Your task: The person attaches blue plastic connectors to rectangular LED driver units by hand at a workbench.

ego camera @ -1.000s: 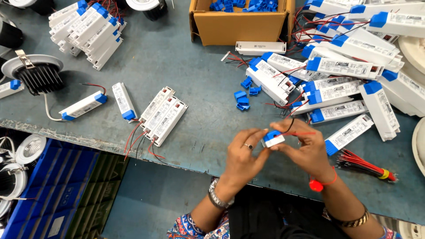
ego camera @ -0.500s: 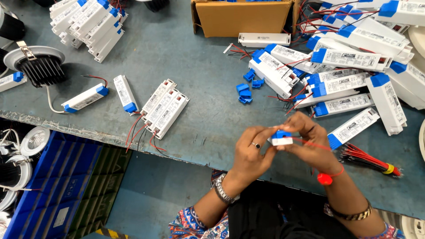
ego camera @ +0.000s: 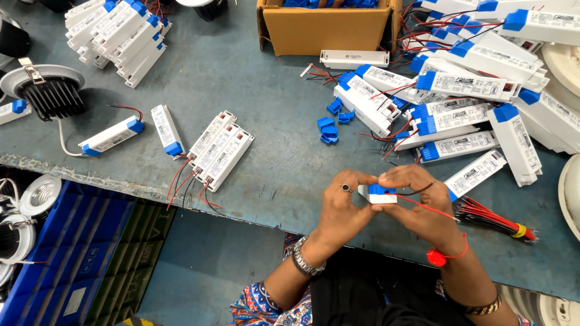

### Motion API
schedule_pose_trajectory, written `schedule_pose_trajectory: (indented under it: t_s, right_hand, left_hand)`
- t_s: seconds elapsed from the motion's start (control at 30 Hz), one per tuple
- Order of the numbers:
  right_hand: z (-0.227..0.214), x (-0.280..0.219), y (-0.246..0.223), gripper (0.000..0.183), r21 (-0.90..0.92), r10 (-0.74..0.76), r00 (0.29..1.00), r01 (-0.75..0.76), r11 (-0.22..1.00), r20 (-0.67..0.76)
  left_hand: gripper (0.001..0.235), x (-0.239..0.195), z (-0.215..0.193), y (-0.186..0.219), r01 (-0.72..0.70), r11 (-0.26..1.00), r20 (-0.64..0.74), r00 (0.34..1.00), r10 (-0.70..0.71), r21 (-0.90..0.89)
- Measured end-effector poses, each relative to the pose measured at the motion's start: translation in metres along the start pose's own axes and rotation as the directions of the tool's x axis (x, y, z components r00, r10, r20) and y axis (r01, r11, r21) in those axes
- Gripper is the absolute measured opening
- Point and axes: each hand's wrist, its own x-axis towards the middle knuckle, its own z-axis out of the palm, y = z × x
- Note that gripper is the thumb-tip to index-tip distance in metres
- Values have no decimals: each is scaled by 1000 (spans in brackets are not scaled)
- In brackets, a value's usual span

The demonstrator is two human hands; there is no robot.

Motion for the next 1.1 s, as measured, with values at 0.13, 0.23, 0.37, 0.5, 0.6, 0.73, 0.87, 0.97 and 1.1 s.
schedule_pose_trajectory:
  t_s: [0.13,0.23,0.37,0.5,0.6,0.73,0.87,0.97,1.1]
  right_hand:
    - [-4,-8,3,39,31,97,995,-98,995,40]
    - [-5,-13,7,39,24,112,993,-113,993,43]
    - [-1,-21,16,37,44,-6,1000,6,999,-8]
    - [10,-29,22,41,80,-65,997,69,994,-51]
    - [20,-34,23,39,240,-37,995,57,969,-89]
    - [26,-28,15,40,103,-186,982,187,977,-23]
    - [36,-24,6,39,-137,-321,945,310,941,-67]
    - [39,-20,10,43,-186,-368,923,345,920,-112]
    - [42,-18,24,42,-227,-369,921,335,914,-127]
  left_hand:
    - [43,1,-3,0,-105,986,8,994,105,127]
    - [40,0,-1,3,-120,977,12,993,120,174]
    - [37,-2,1,3,-143,971,5,989,145,191]
    - [37,-9,-1,3,-161,966,28,987,159,204]
    - [41,-18,-3,-8,-201,980,7,980,200,17]
    - [43,-37,-7,-14,-175,984,-34,984,174,-41]
    - [45,-39,-15,-11,-198,979,-23,980,199,49]
    - [43,-31,-13,-10,-241,968,-16,970,243,68]
    - [39,-20,-14,-14,-230,969,6,973,230,91]
